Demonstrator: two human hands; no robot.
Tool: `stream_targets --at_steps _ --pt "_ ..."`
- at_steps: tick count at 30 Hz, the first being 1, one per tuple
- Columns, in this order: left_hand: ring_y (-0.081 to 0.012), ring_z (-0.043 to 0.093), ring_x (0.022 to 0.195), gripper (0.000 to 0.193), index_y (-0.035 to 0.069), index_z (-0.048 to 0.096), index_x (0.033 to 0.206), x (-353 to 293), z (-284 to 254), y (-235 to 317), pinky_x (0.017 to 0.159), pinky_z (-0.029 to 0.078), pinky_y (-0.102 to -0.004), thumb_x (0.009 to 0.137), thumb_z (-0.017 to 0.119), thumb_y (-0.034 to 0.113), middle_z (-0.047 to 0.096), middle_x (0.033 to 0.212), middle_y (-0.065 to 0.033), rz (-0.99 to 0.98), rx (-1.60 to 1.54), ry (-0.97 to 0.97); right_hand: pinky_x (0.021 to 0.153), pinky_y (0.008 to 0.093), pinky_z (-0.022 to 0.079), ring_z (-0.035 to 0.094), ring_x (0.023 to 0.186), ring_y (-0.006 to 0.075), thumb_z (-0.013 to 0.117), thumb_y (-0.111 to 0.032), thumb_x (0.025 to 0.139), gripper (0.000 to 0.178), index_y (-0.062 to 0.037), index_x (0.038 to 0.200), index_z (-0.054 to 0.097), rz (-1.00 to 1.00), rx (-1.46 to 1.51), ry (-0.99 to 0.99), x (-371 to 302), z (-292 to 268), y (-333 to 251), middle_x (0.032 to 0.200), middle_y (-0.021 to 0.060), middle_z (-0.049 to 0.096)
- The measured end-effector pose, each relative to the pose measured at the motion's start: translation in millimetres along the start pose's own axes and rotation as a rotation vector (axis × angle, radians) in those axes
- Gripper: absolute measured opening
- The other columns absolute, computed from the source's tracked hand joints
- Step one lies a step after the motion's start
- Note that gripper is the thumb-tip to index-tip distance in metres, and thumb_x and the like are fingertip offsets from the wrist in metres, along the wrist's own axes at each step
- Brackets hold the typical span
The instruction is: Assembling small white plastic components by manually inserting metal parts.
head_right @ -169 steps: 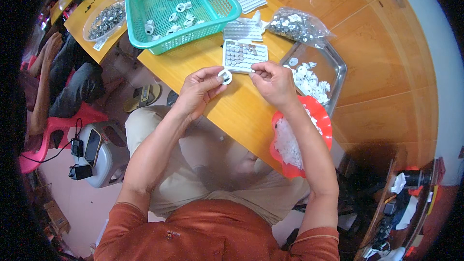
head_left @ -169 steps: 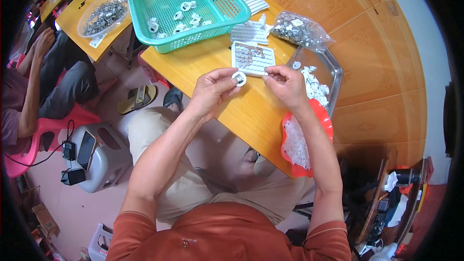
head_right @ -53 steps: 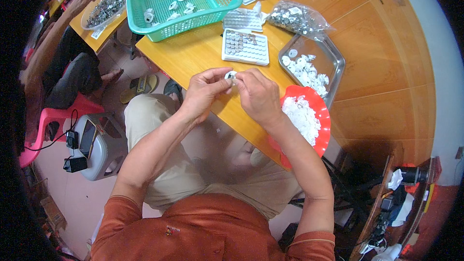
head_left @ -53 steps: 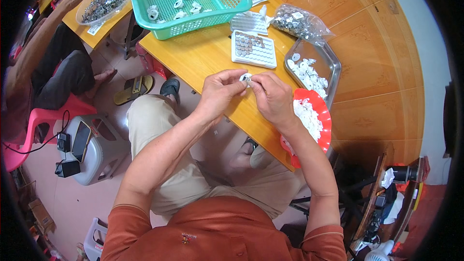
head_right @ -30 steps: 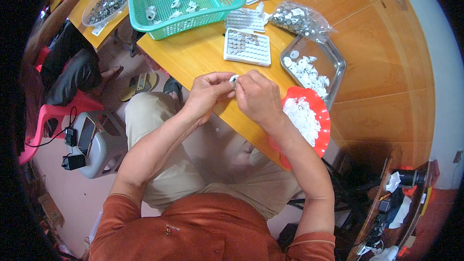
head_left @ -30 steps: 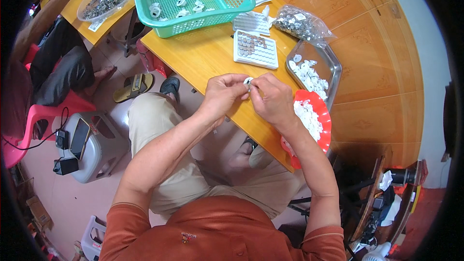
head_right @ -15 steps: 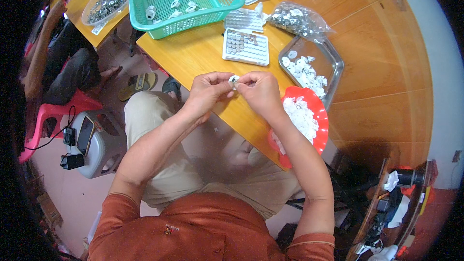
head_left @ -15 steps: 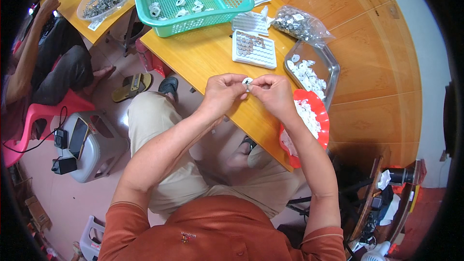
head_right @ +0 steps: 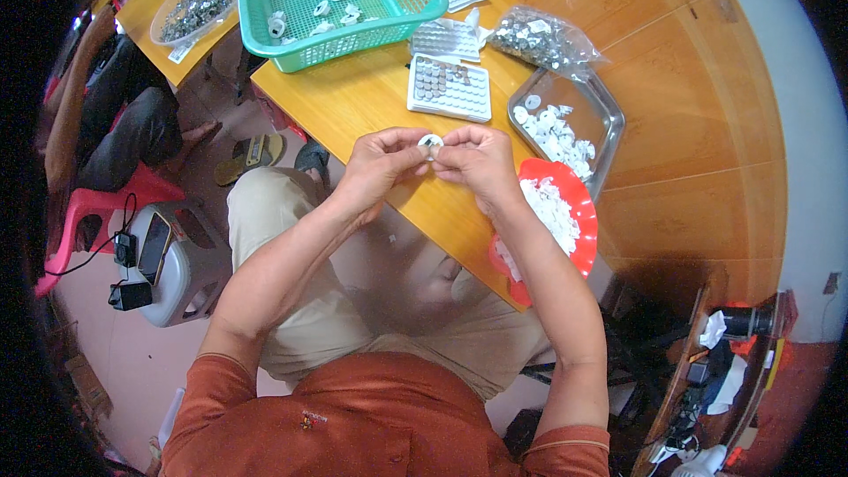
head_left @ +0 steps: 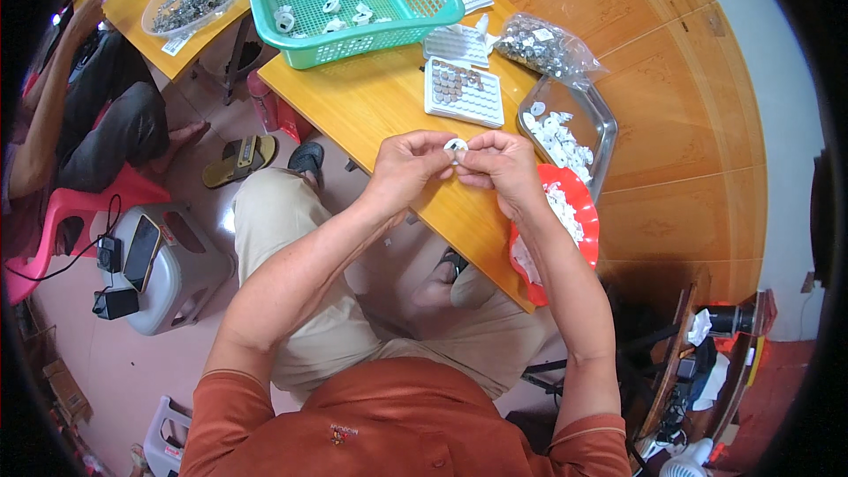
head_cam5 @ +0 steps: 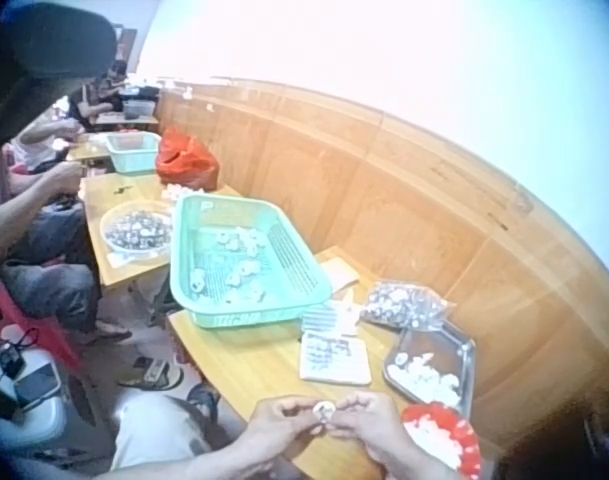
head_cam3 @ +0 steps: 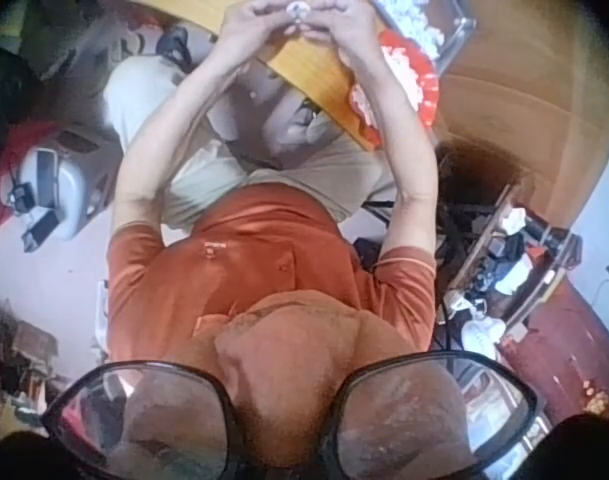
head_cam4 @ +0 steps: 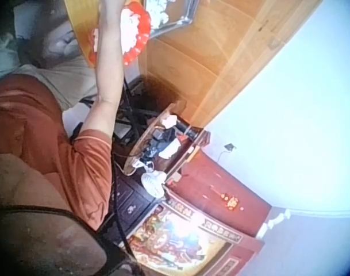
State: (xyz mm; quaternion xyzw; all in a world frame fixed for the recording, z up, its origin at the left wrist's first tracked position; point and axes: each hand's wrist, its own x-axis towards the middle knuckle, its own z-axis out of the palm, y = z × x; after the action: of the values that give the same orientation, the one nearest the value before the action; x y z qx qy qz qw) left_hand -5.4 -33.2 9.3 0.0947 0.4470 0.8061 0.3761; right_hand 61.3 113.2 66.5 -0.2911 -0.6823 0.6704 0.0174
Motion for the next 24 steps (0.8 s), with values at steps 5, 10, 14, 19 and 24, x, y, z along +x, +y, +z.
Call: stream_targets --at_steps 5,10,14,19,24 --pt "-0.0085 0.061 0.077 0.031 -0.002 0.06 0.118 -1.3 -0.4 2.3 0.067 0.048 -0.0198 0.089 0.067 0.008 0.066 0.091 -0.0045 0.007 0.013 -0.019 0.063 0.0259 0.058 0.068 0.07 0.0147 0.069 0.0 0.082 0.012 -0.0002 0.091 0.061 -0.016 0.059 0.03 -0.8 0.9 1.5 0.081 0.0091 0.068" --pt "-0.0085 0.061 0.077 0.03 -0.002 0.061 0.117 -2.0 0.3 2.5 0.068 0.049 -0.02 0.089 0.067 0.007 0.066 0.092 -0.0041 0.038 -0.006 -0.029 0.065 0.0256 0.058 0.068 0.071 0.0149 0.069 0.0 0.082 0.011 0.0002 0.091 0.062 -0.024 0.071 0.037 -3.4 2.2 1.0 0.083 0.0092 0.068" --pt "-0.0084 0.062 0.076 0.029 -0.002 0.061 0.116 -1.1 0.3 -0.3 0.067 0.049 -0.0199 0.089 0.067 0.006 0.067 0.091 -0.0045 0.049 -0.026 -0.016 0.065 0.025 0.058 0.068 0.072 0.0146 0.068 -0.001 0.083 0.01 0.0004 0.092 0.062 -0.032 0.072 0.016 -4.8 0.5 3.2 0.083 0.0095 0.069" --pt "-0.0083 0.062 0.074 0.027 -0.003 0.062 0.113 -1.6 1.2 -0.9 0.066 0.05 -0.0198 0.088 0.067 0.005 0.067 0.088 -0.0049 0.065 -0.023 0.004 0.066 0.0251 0.058 0.069 0.072 0.0144 0.067 -0.002 0.084 0.01 0.0008 0.093 0.063 -0.039 0.07 0.007 -6.4 0.3 3.8 0.084 0.0101 0.069" --pt "-0.0081 0.061 0.071 0.026 -0.004 0.062 0.111 -1.1 2.2 -0.6 0.063 0.048 -0.0194 0.087 0.067 0.003 0.067 0.086 -0.0045 0.073 -0.01 0.029 0.067 0.025 0.058 0.069 0.074 0.0145 0.067 -0.003 0.086 0.012 0.0014 0.096 0.063 -0.05 0.067 -0.017 -6.9 0.0 4.9 0.086 0.0104 0.069"
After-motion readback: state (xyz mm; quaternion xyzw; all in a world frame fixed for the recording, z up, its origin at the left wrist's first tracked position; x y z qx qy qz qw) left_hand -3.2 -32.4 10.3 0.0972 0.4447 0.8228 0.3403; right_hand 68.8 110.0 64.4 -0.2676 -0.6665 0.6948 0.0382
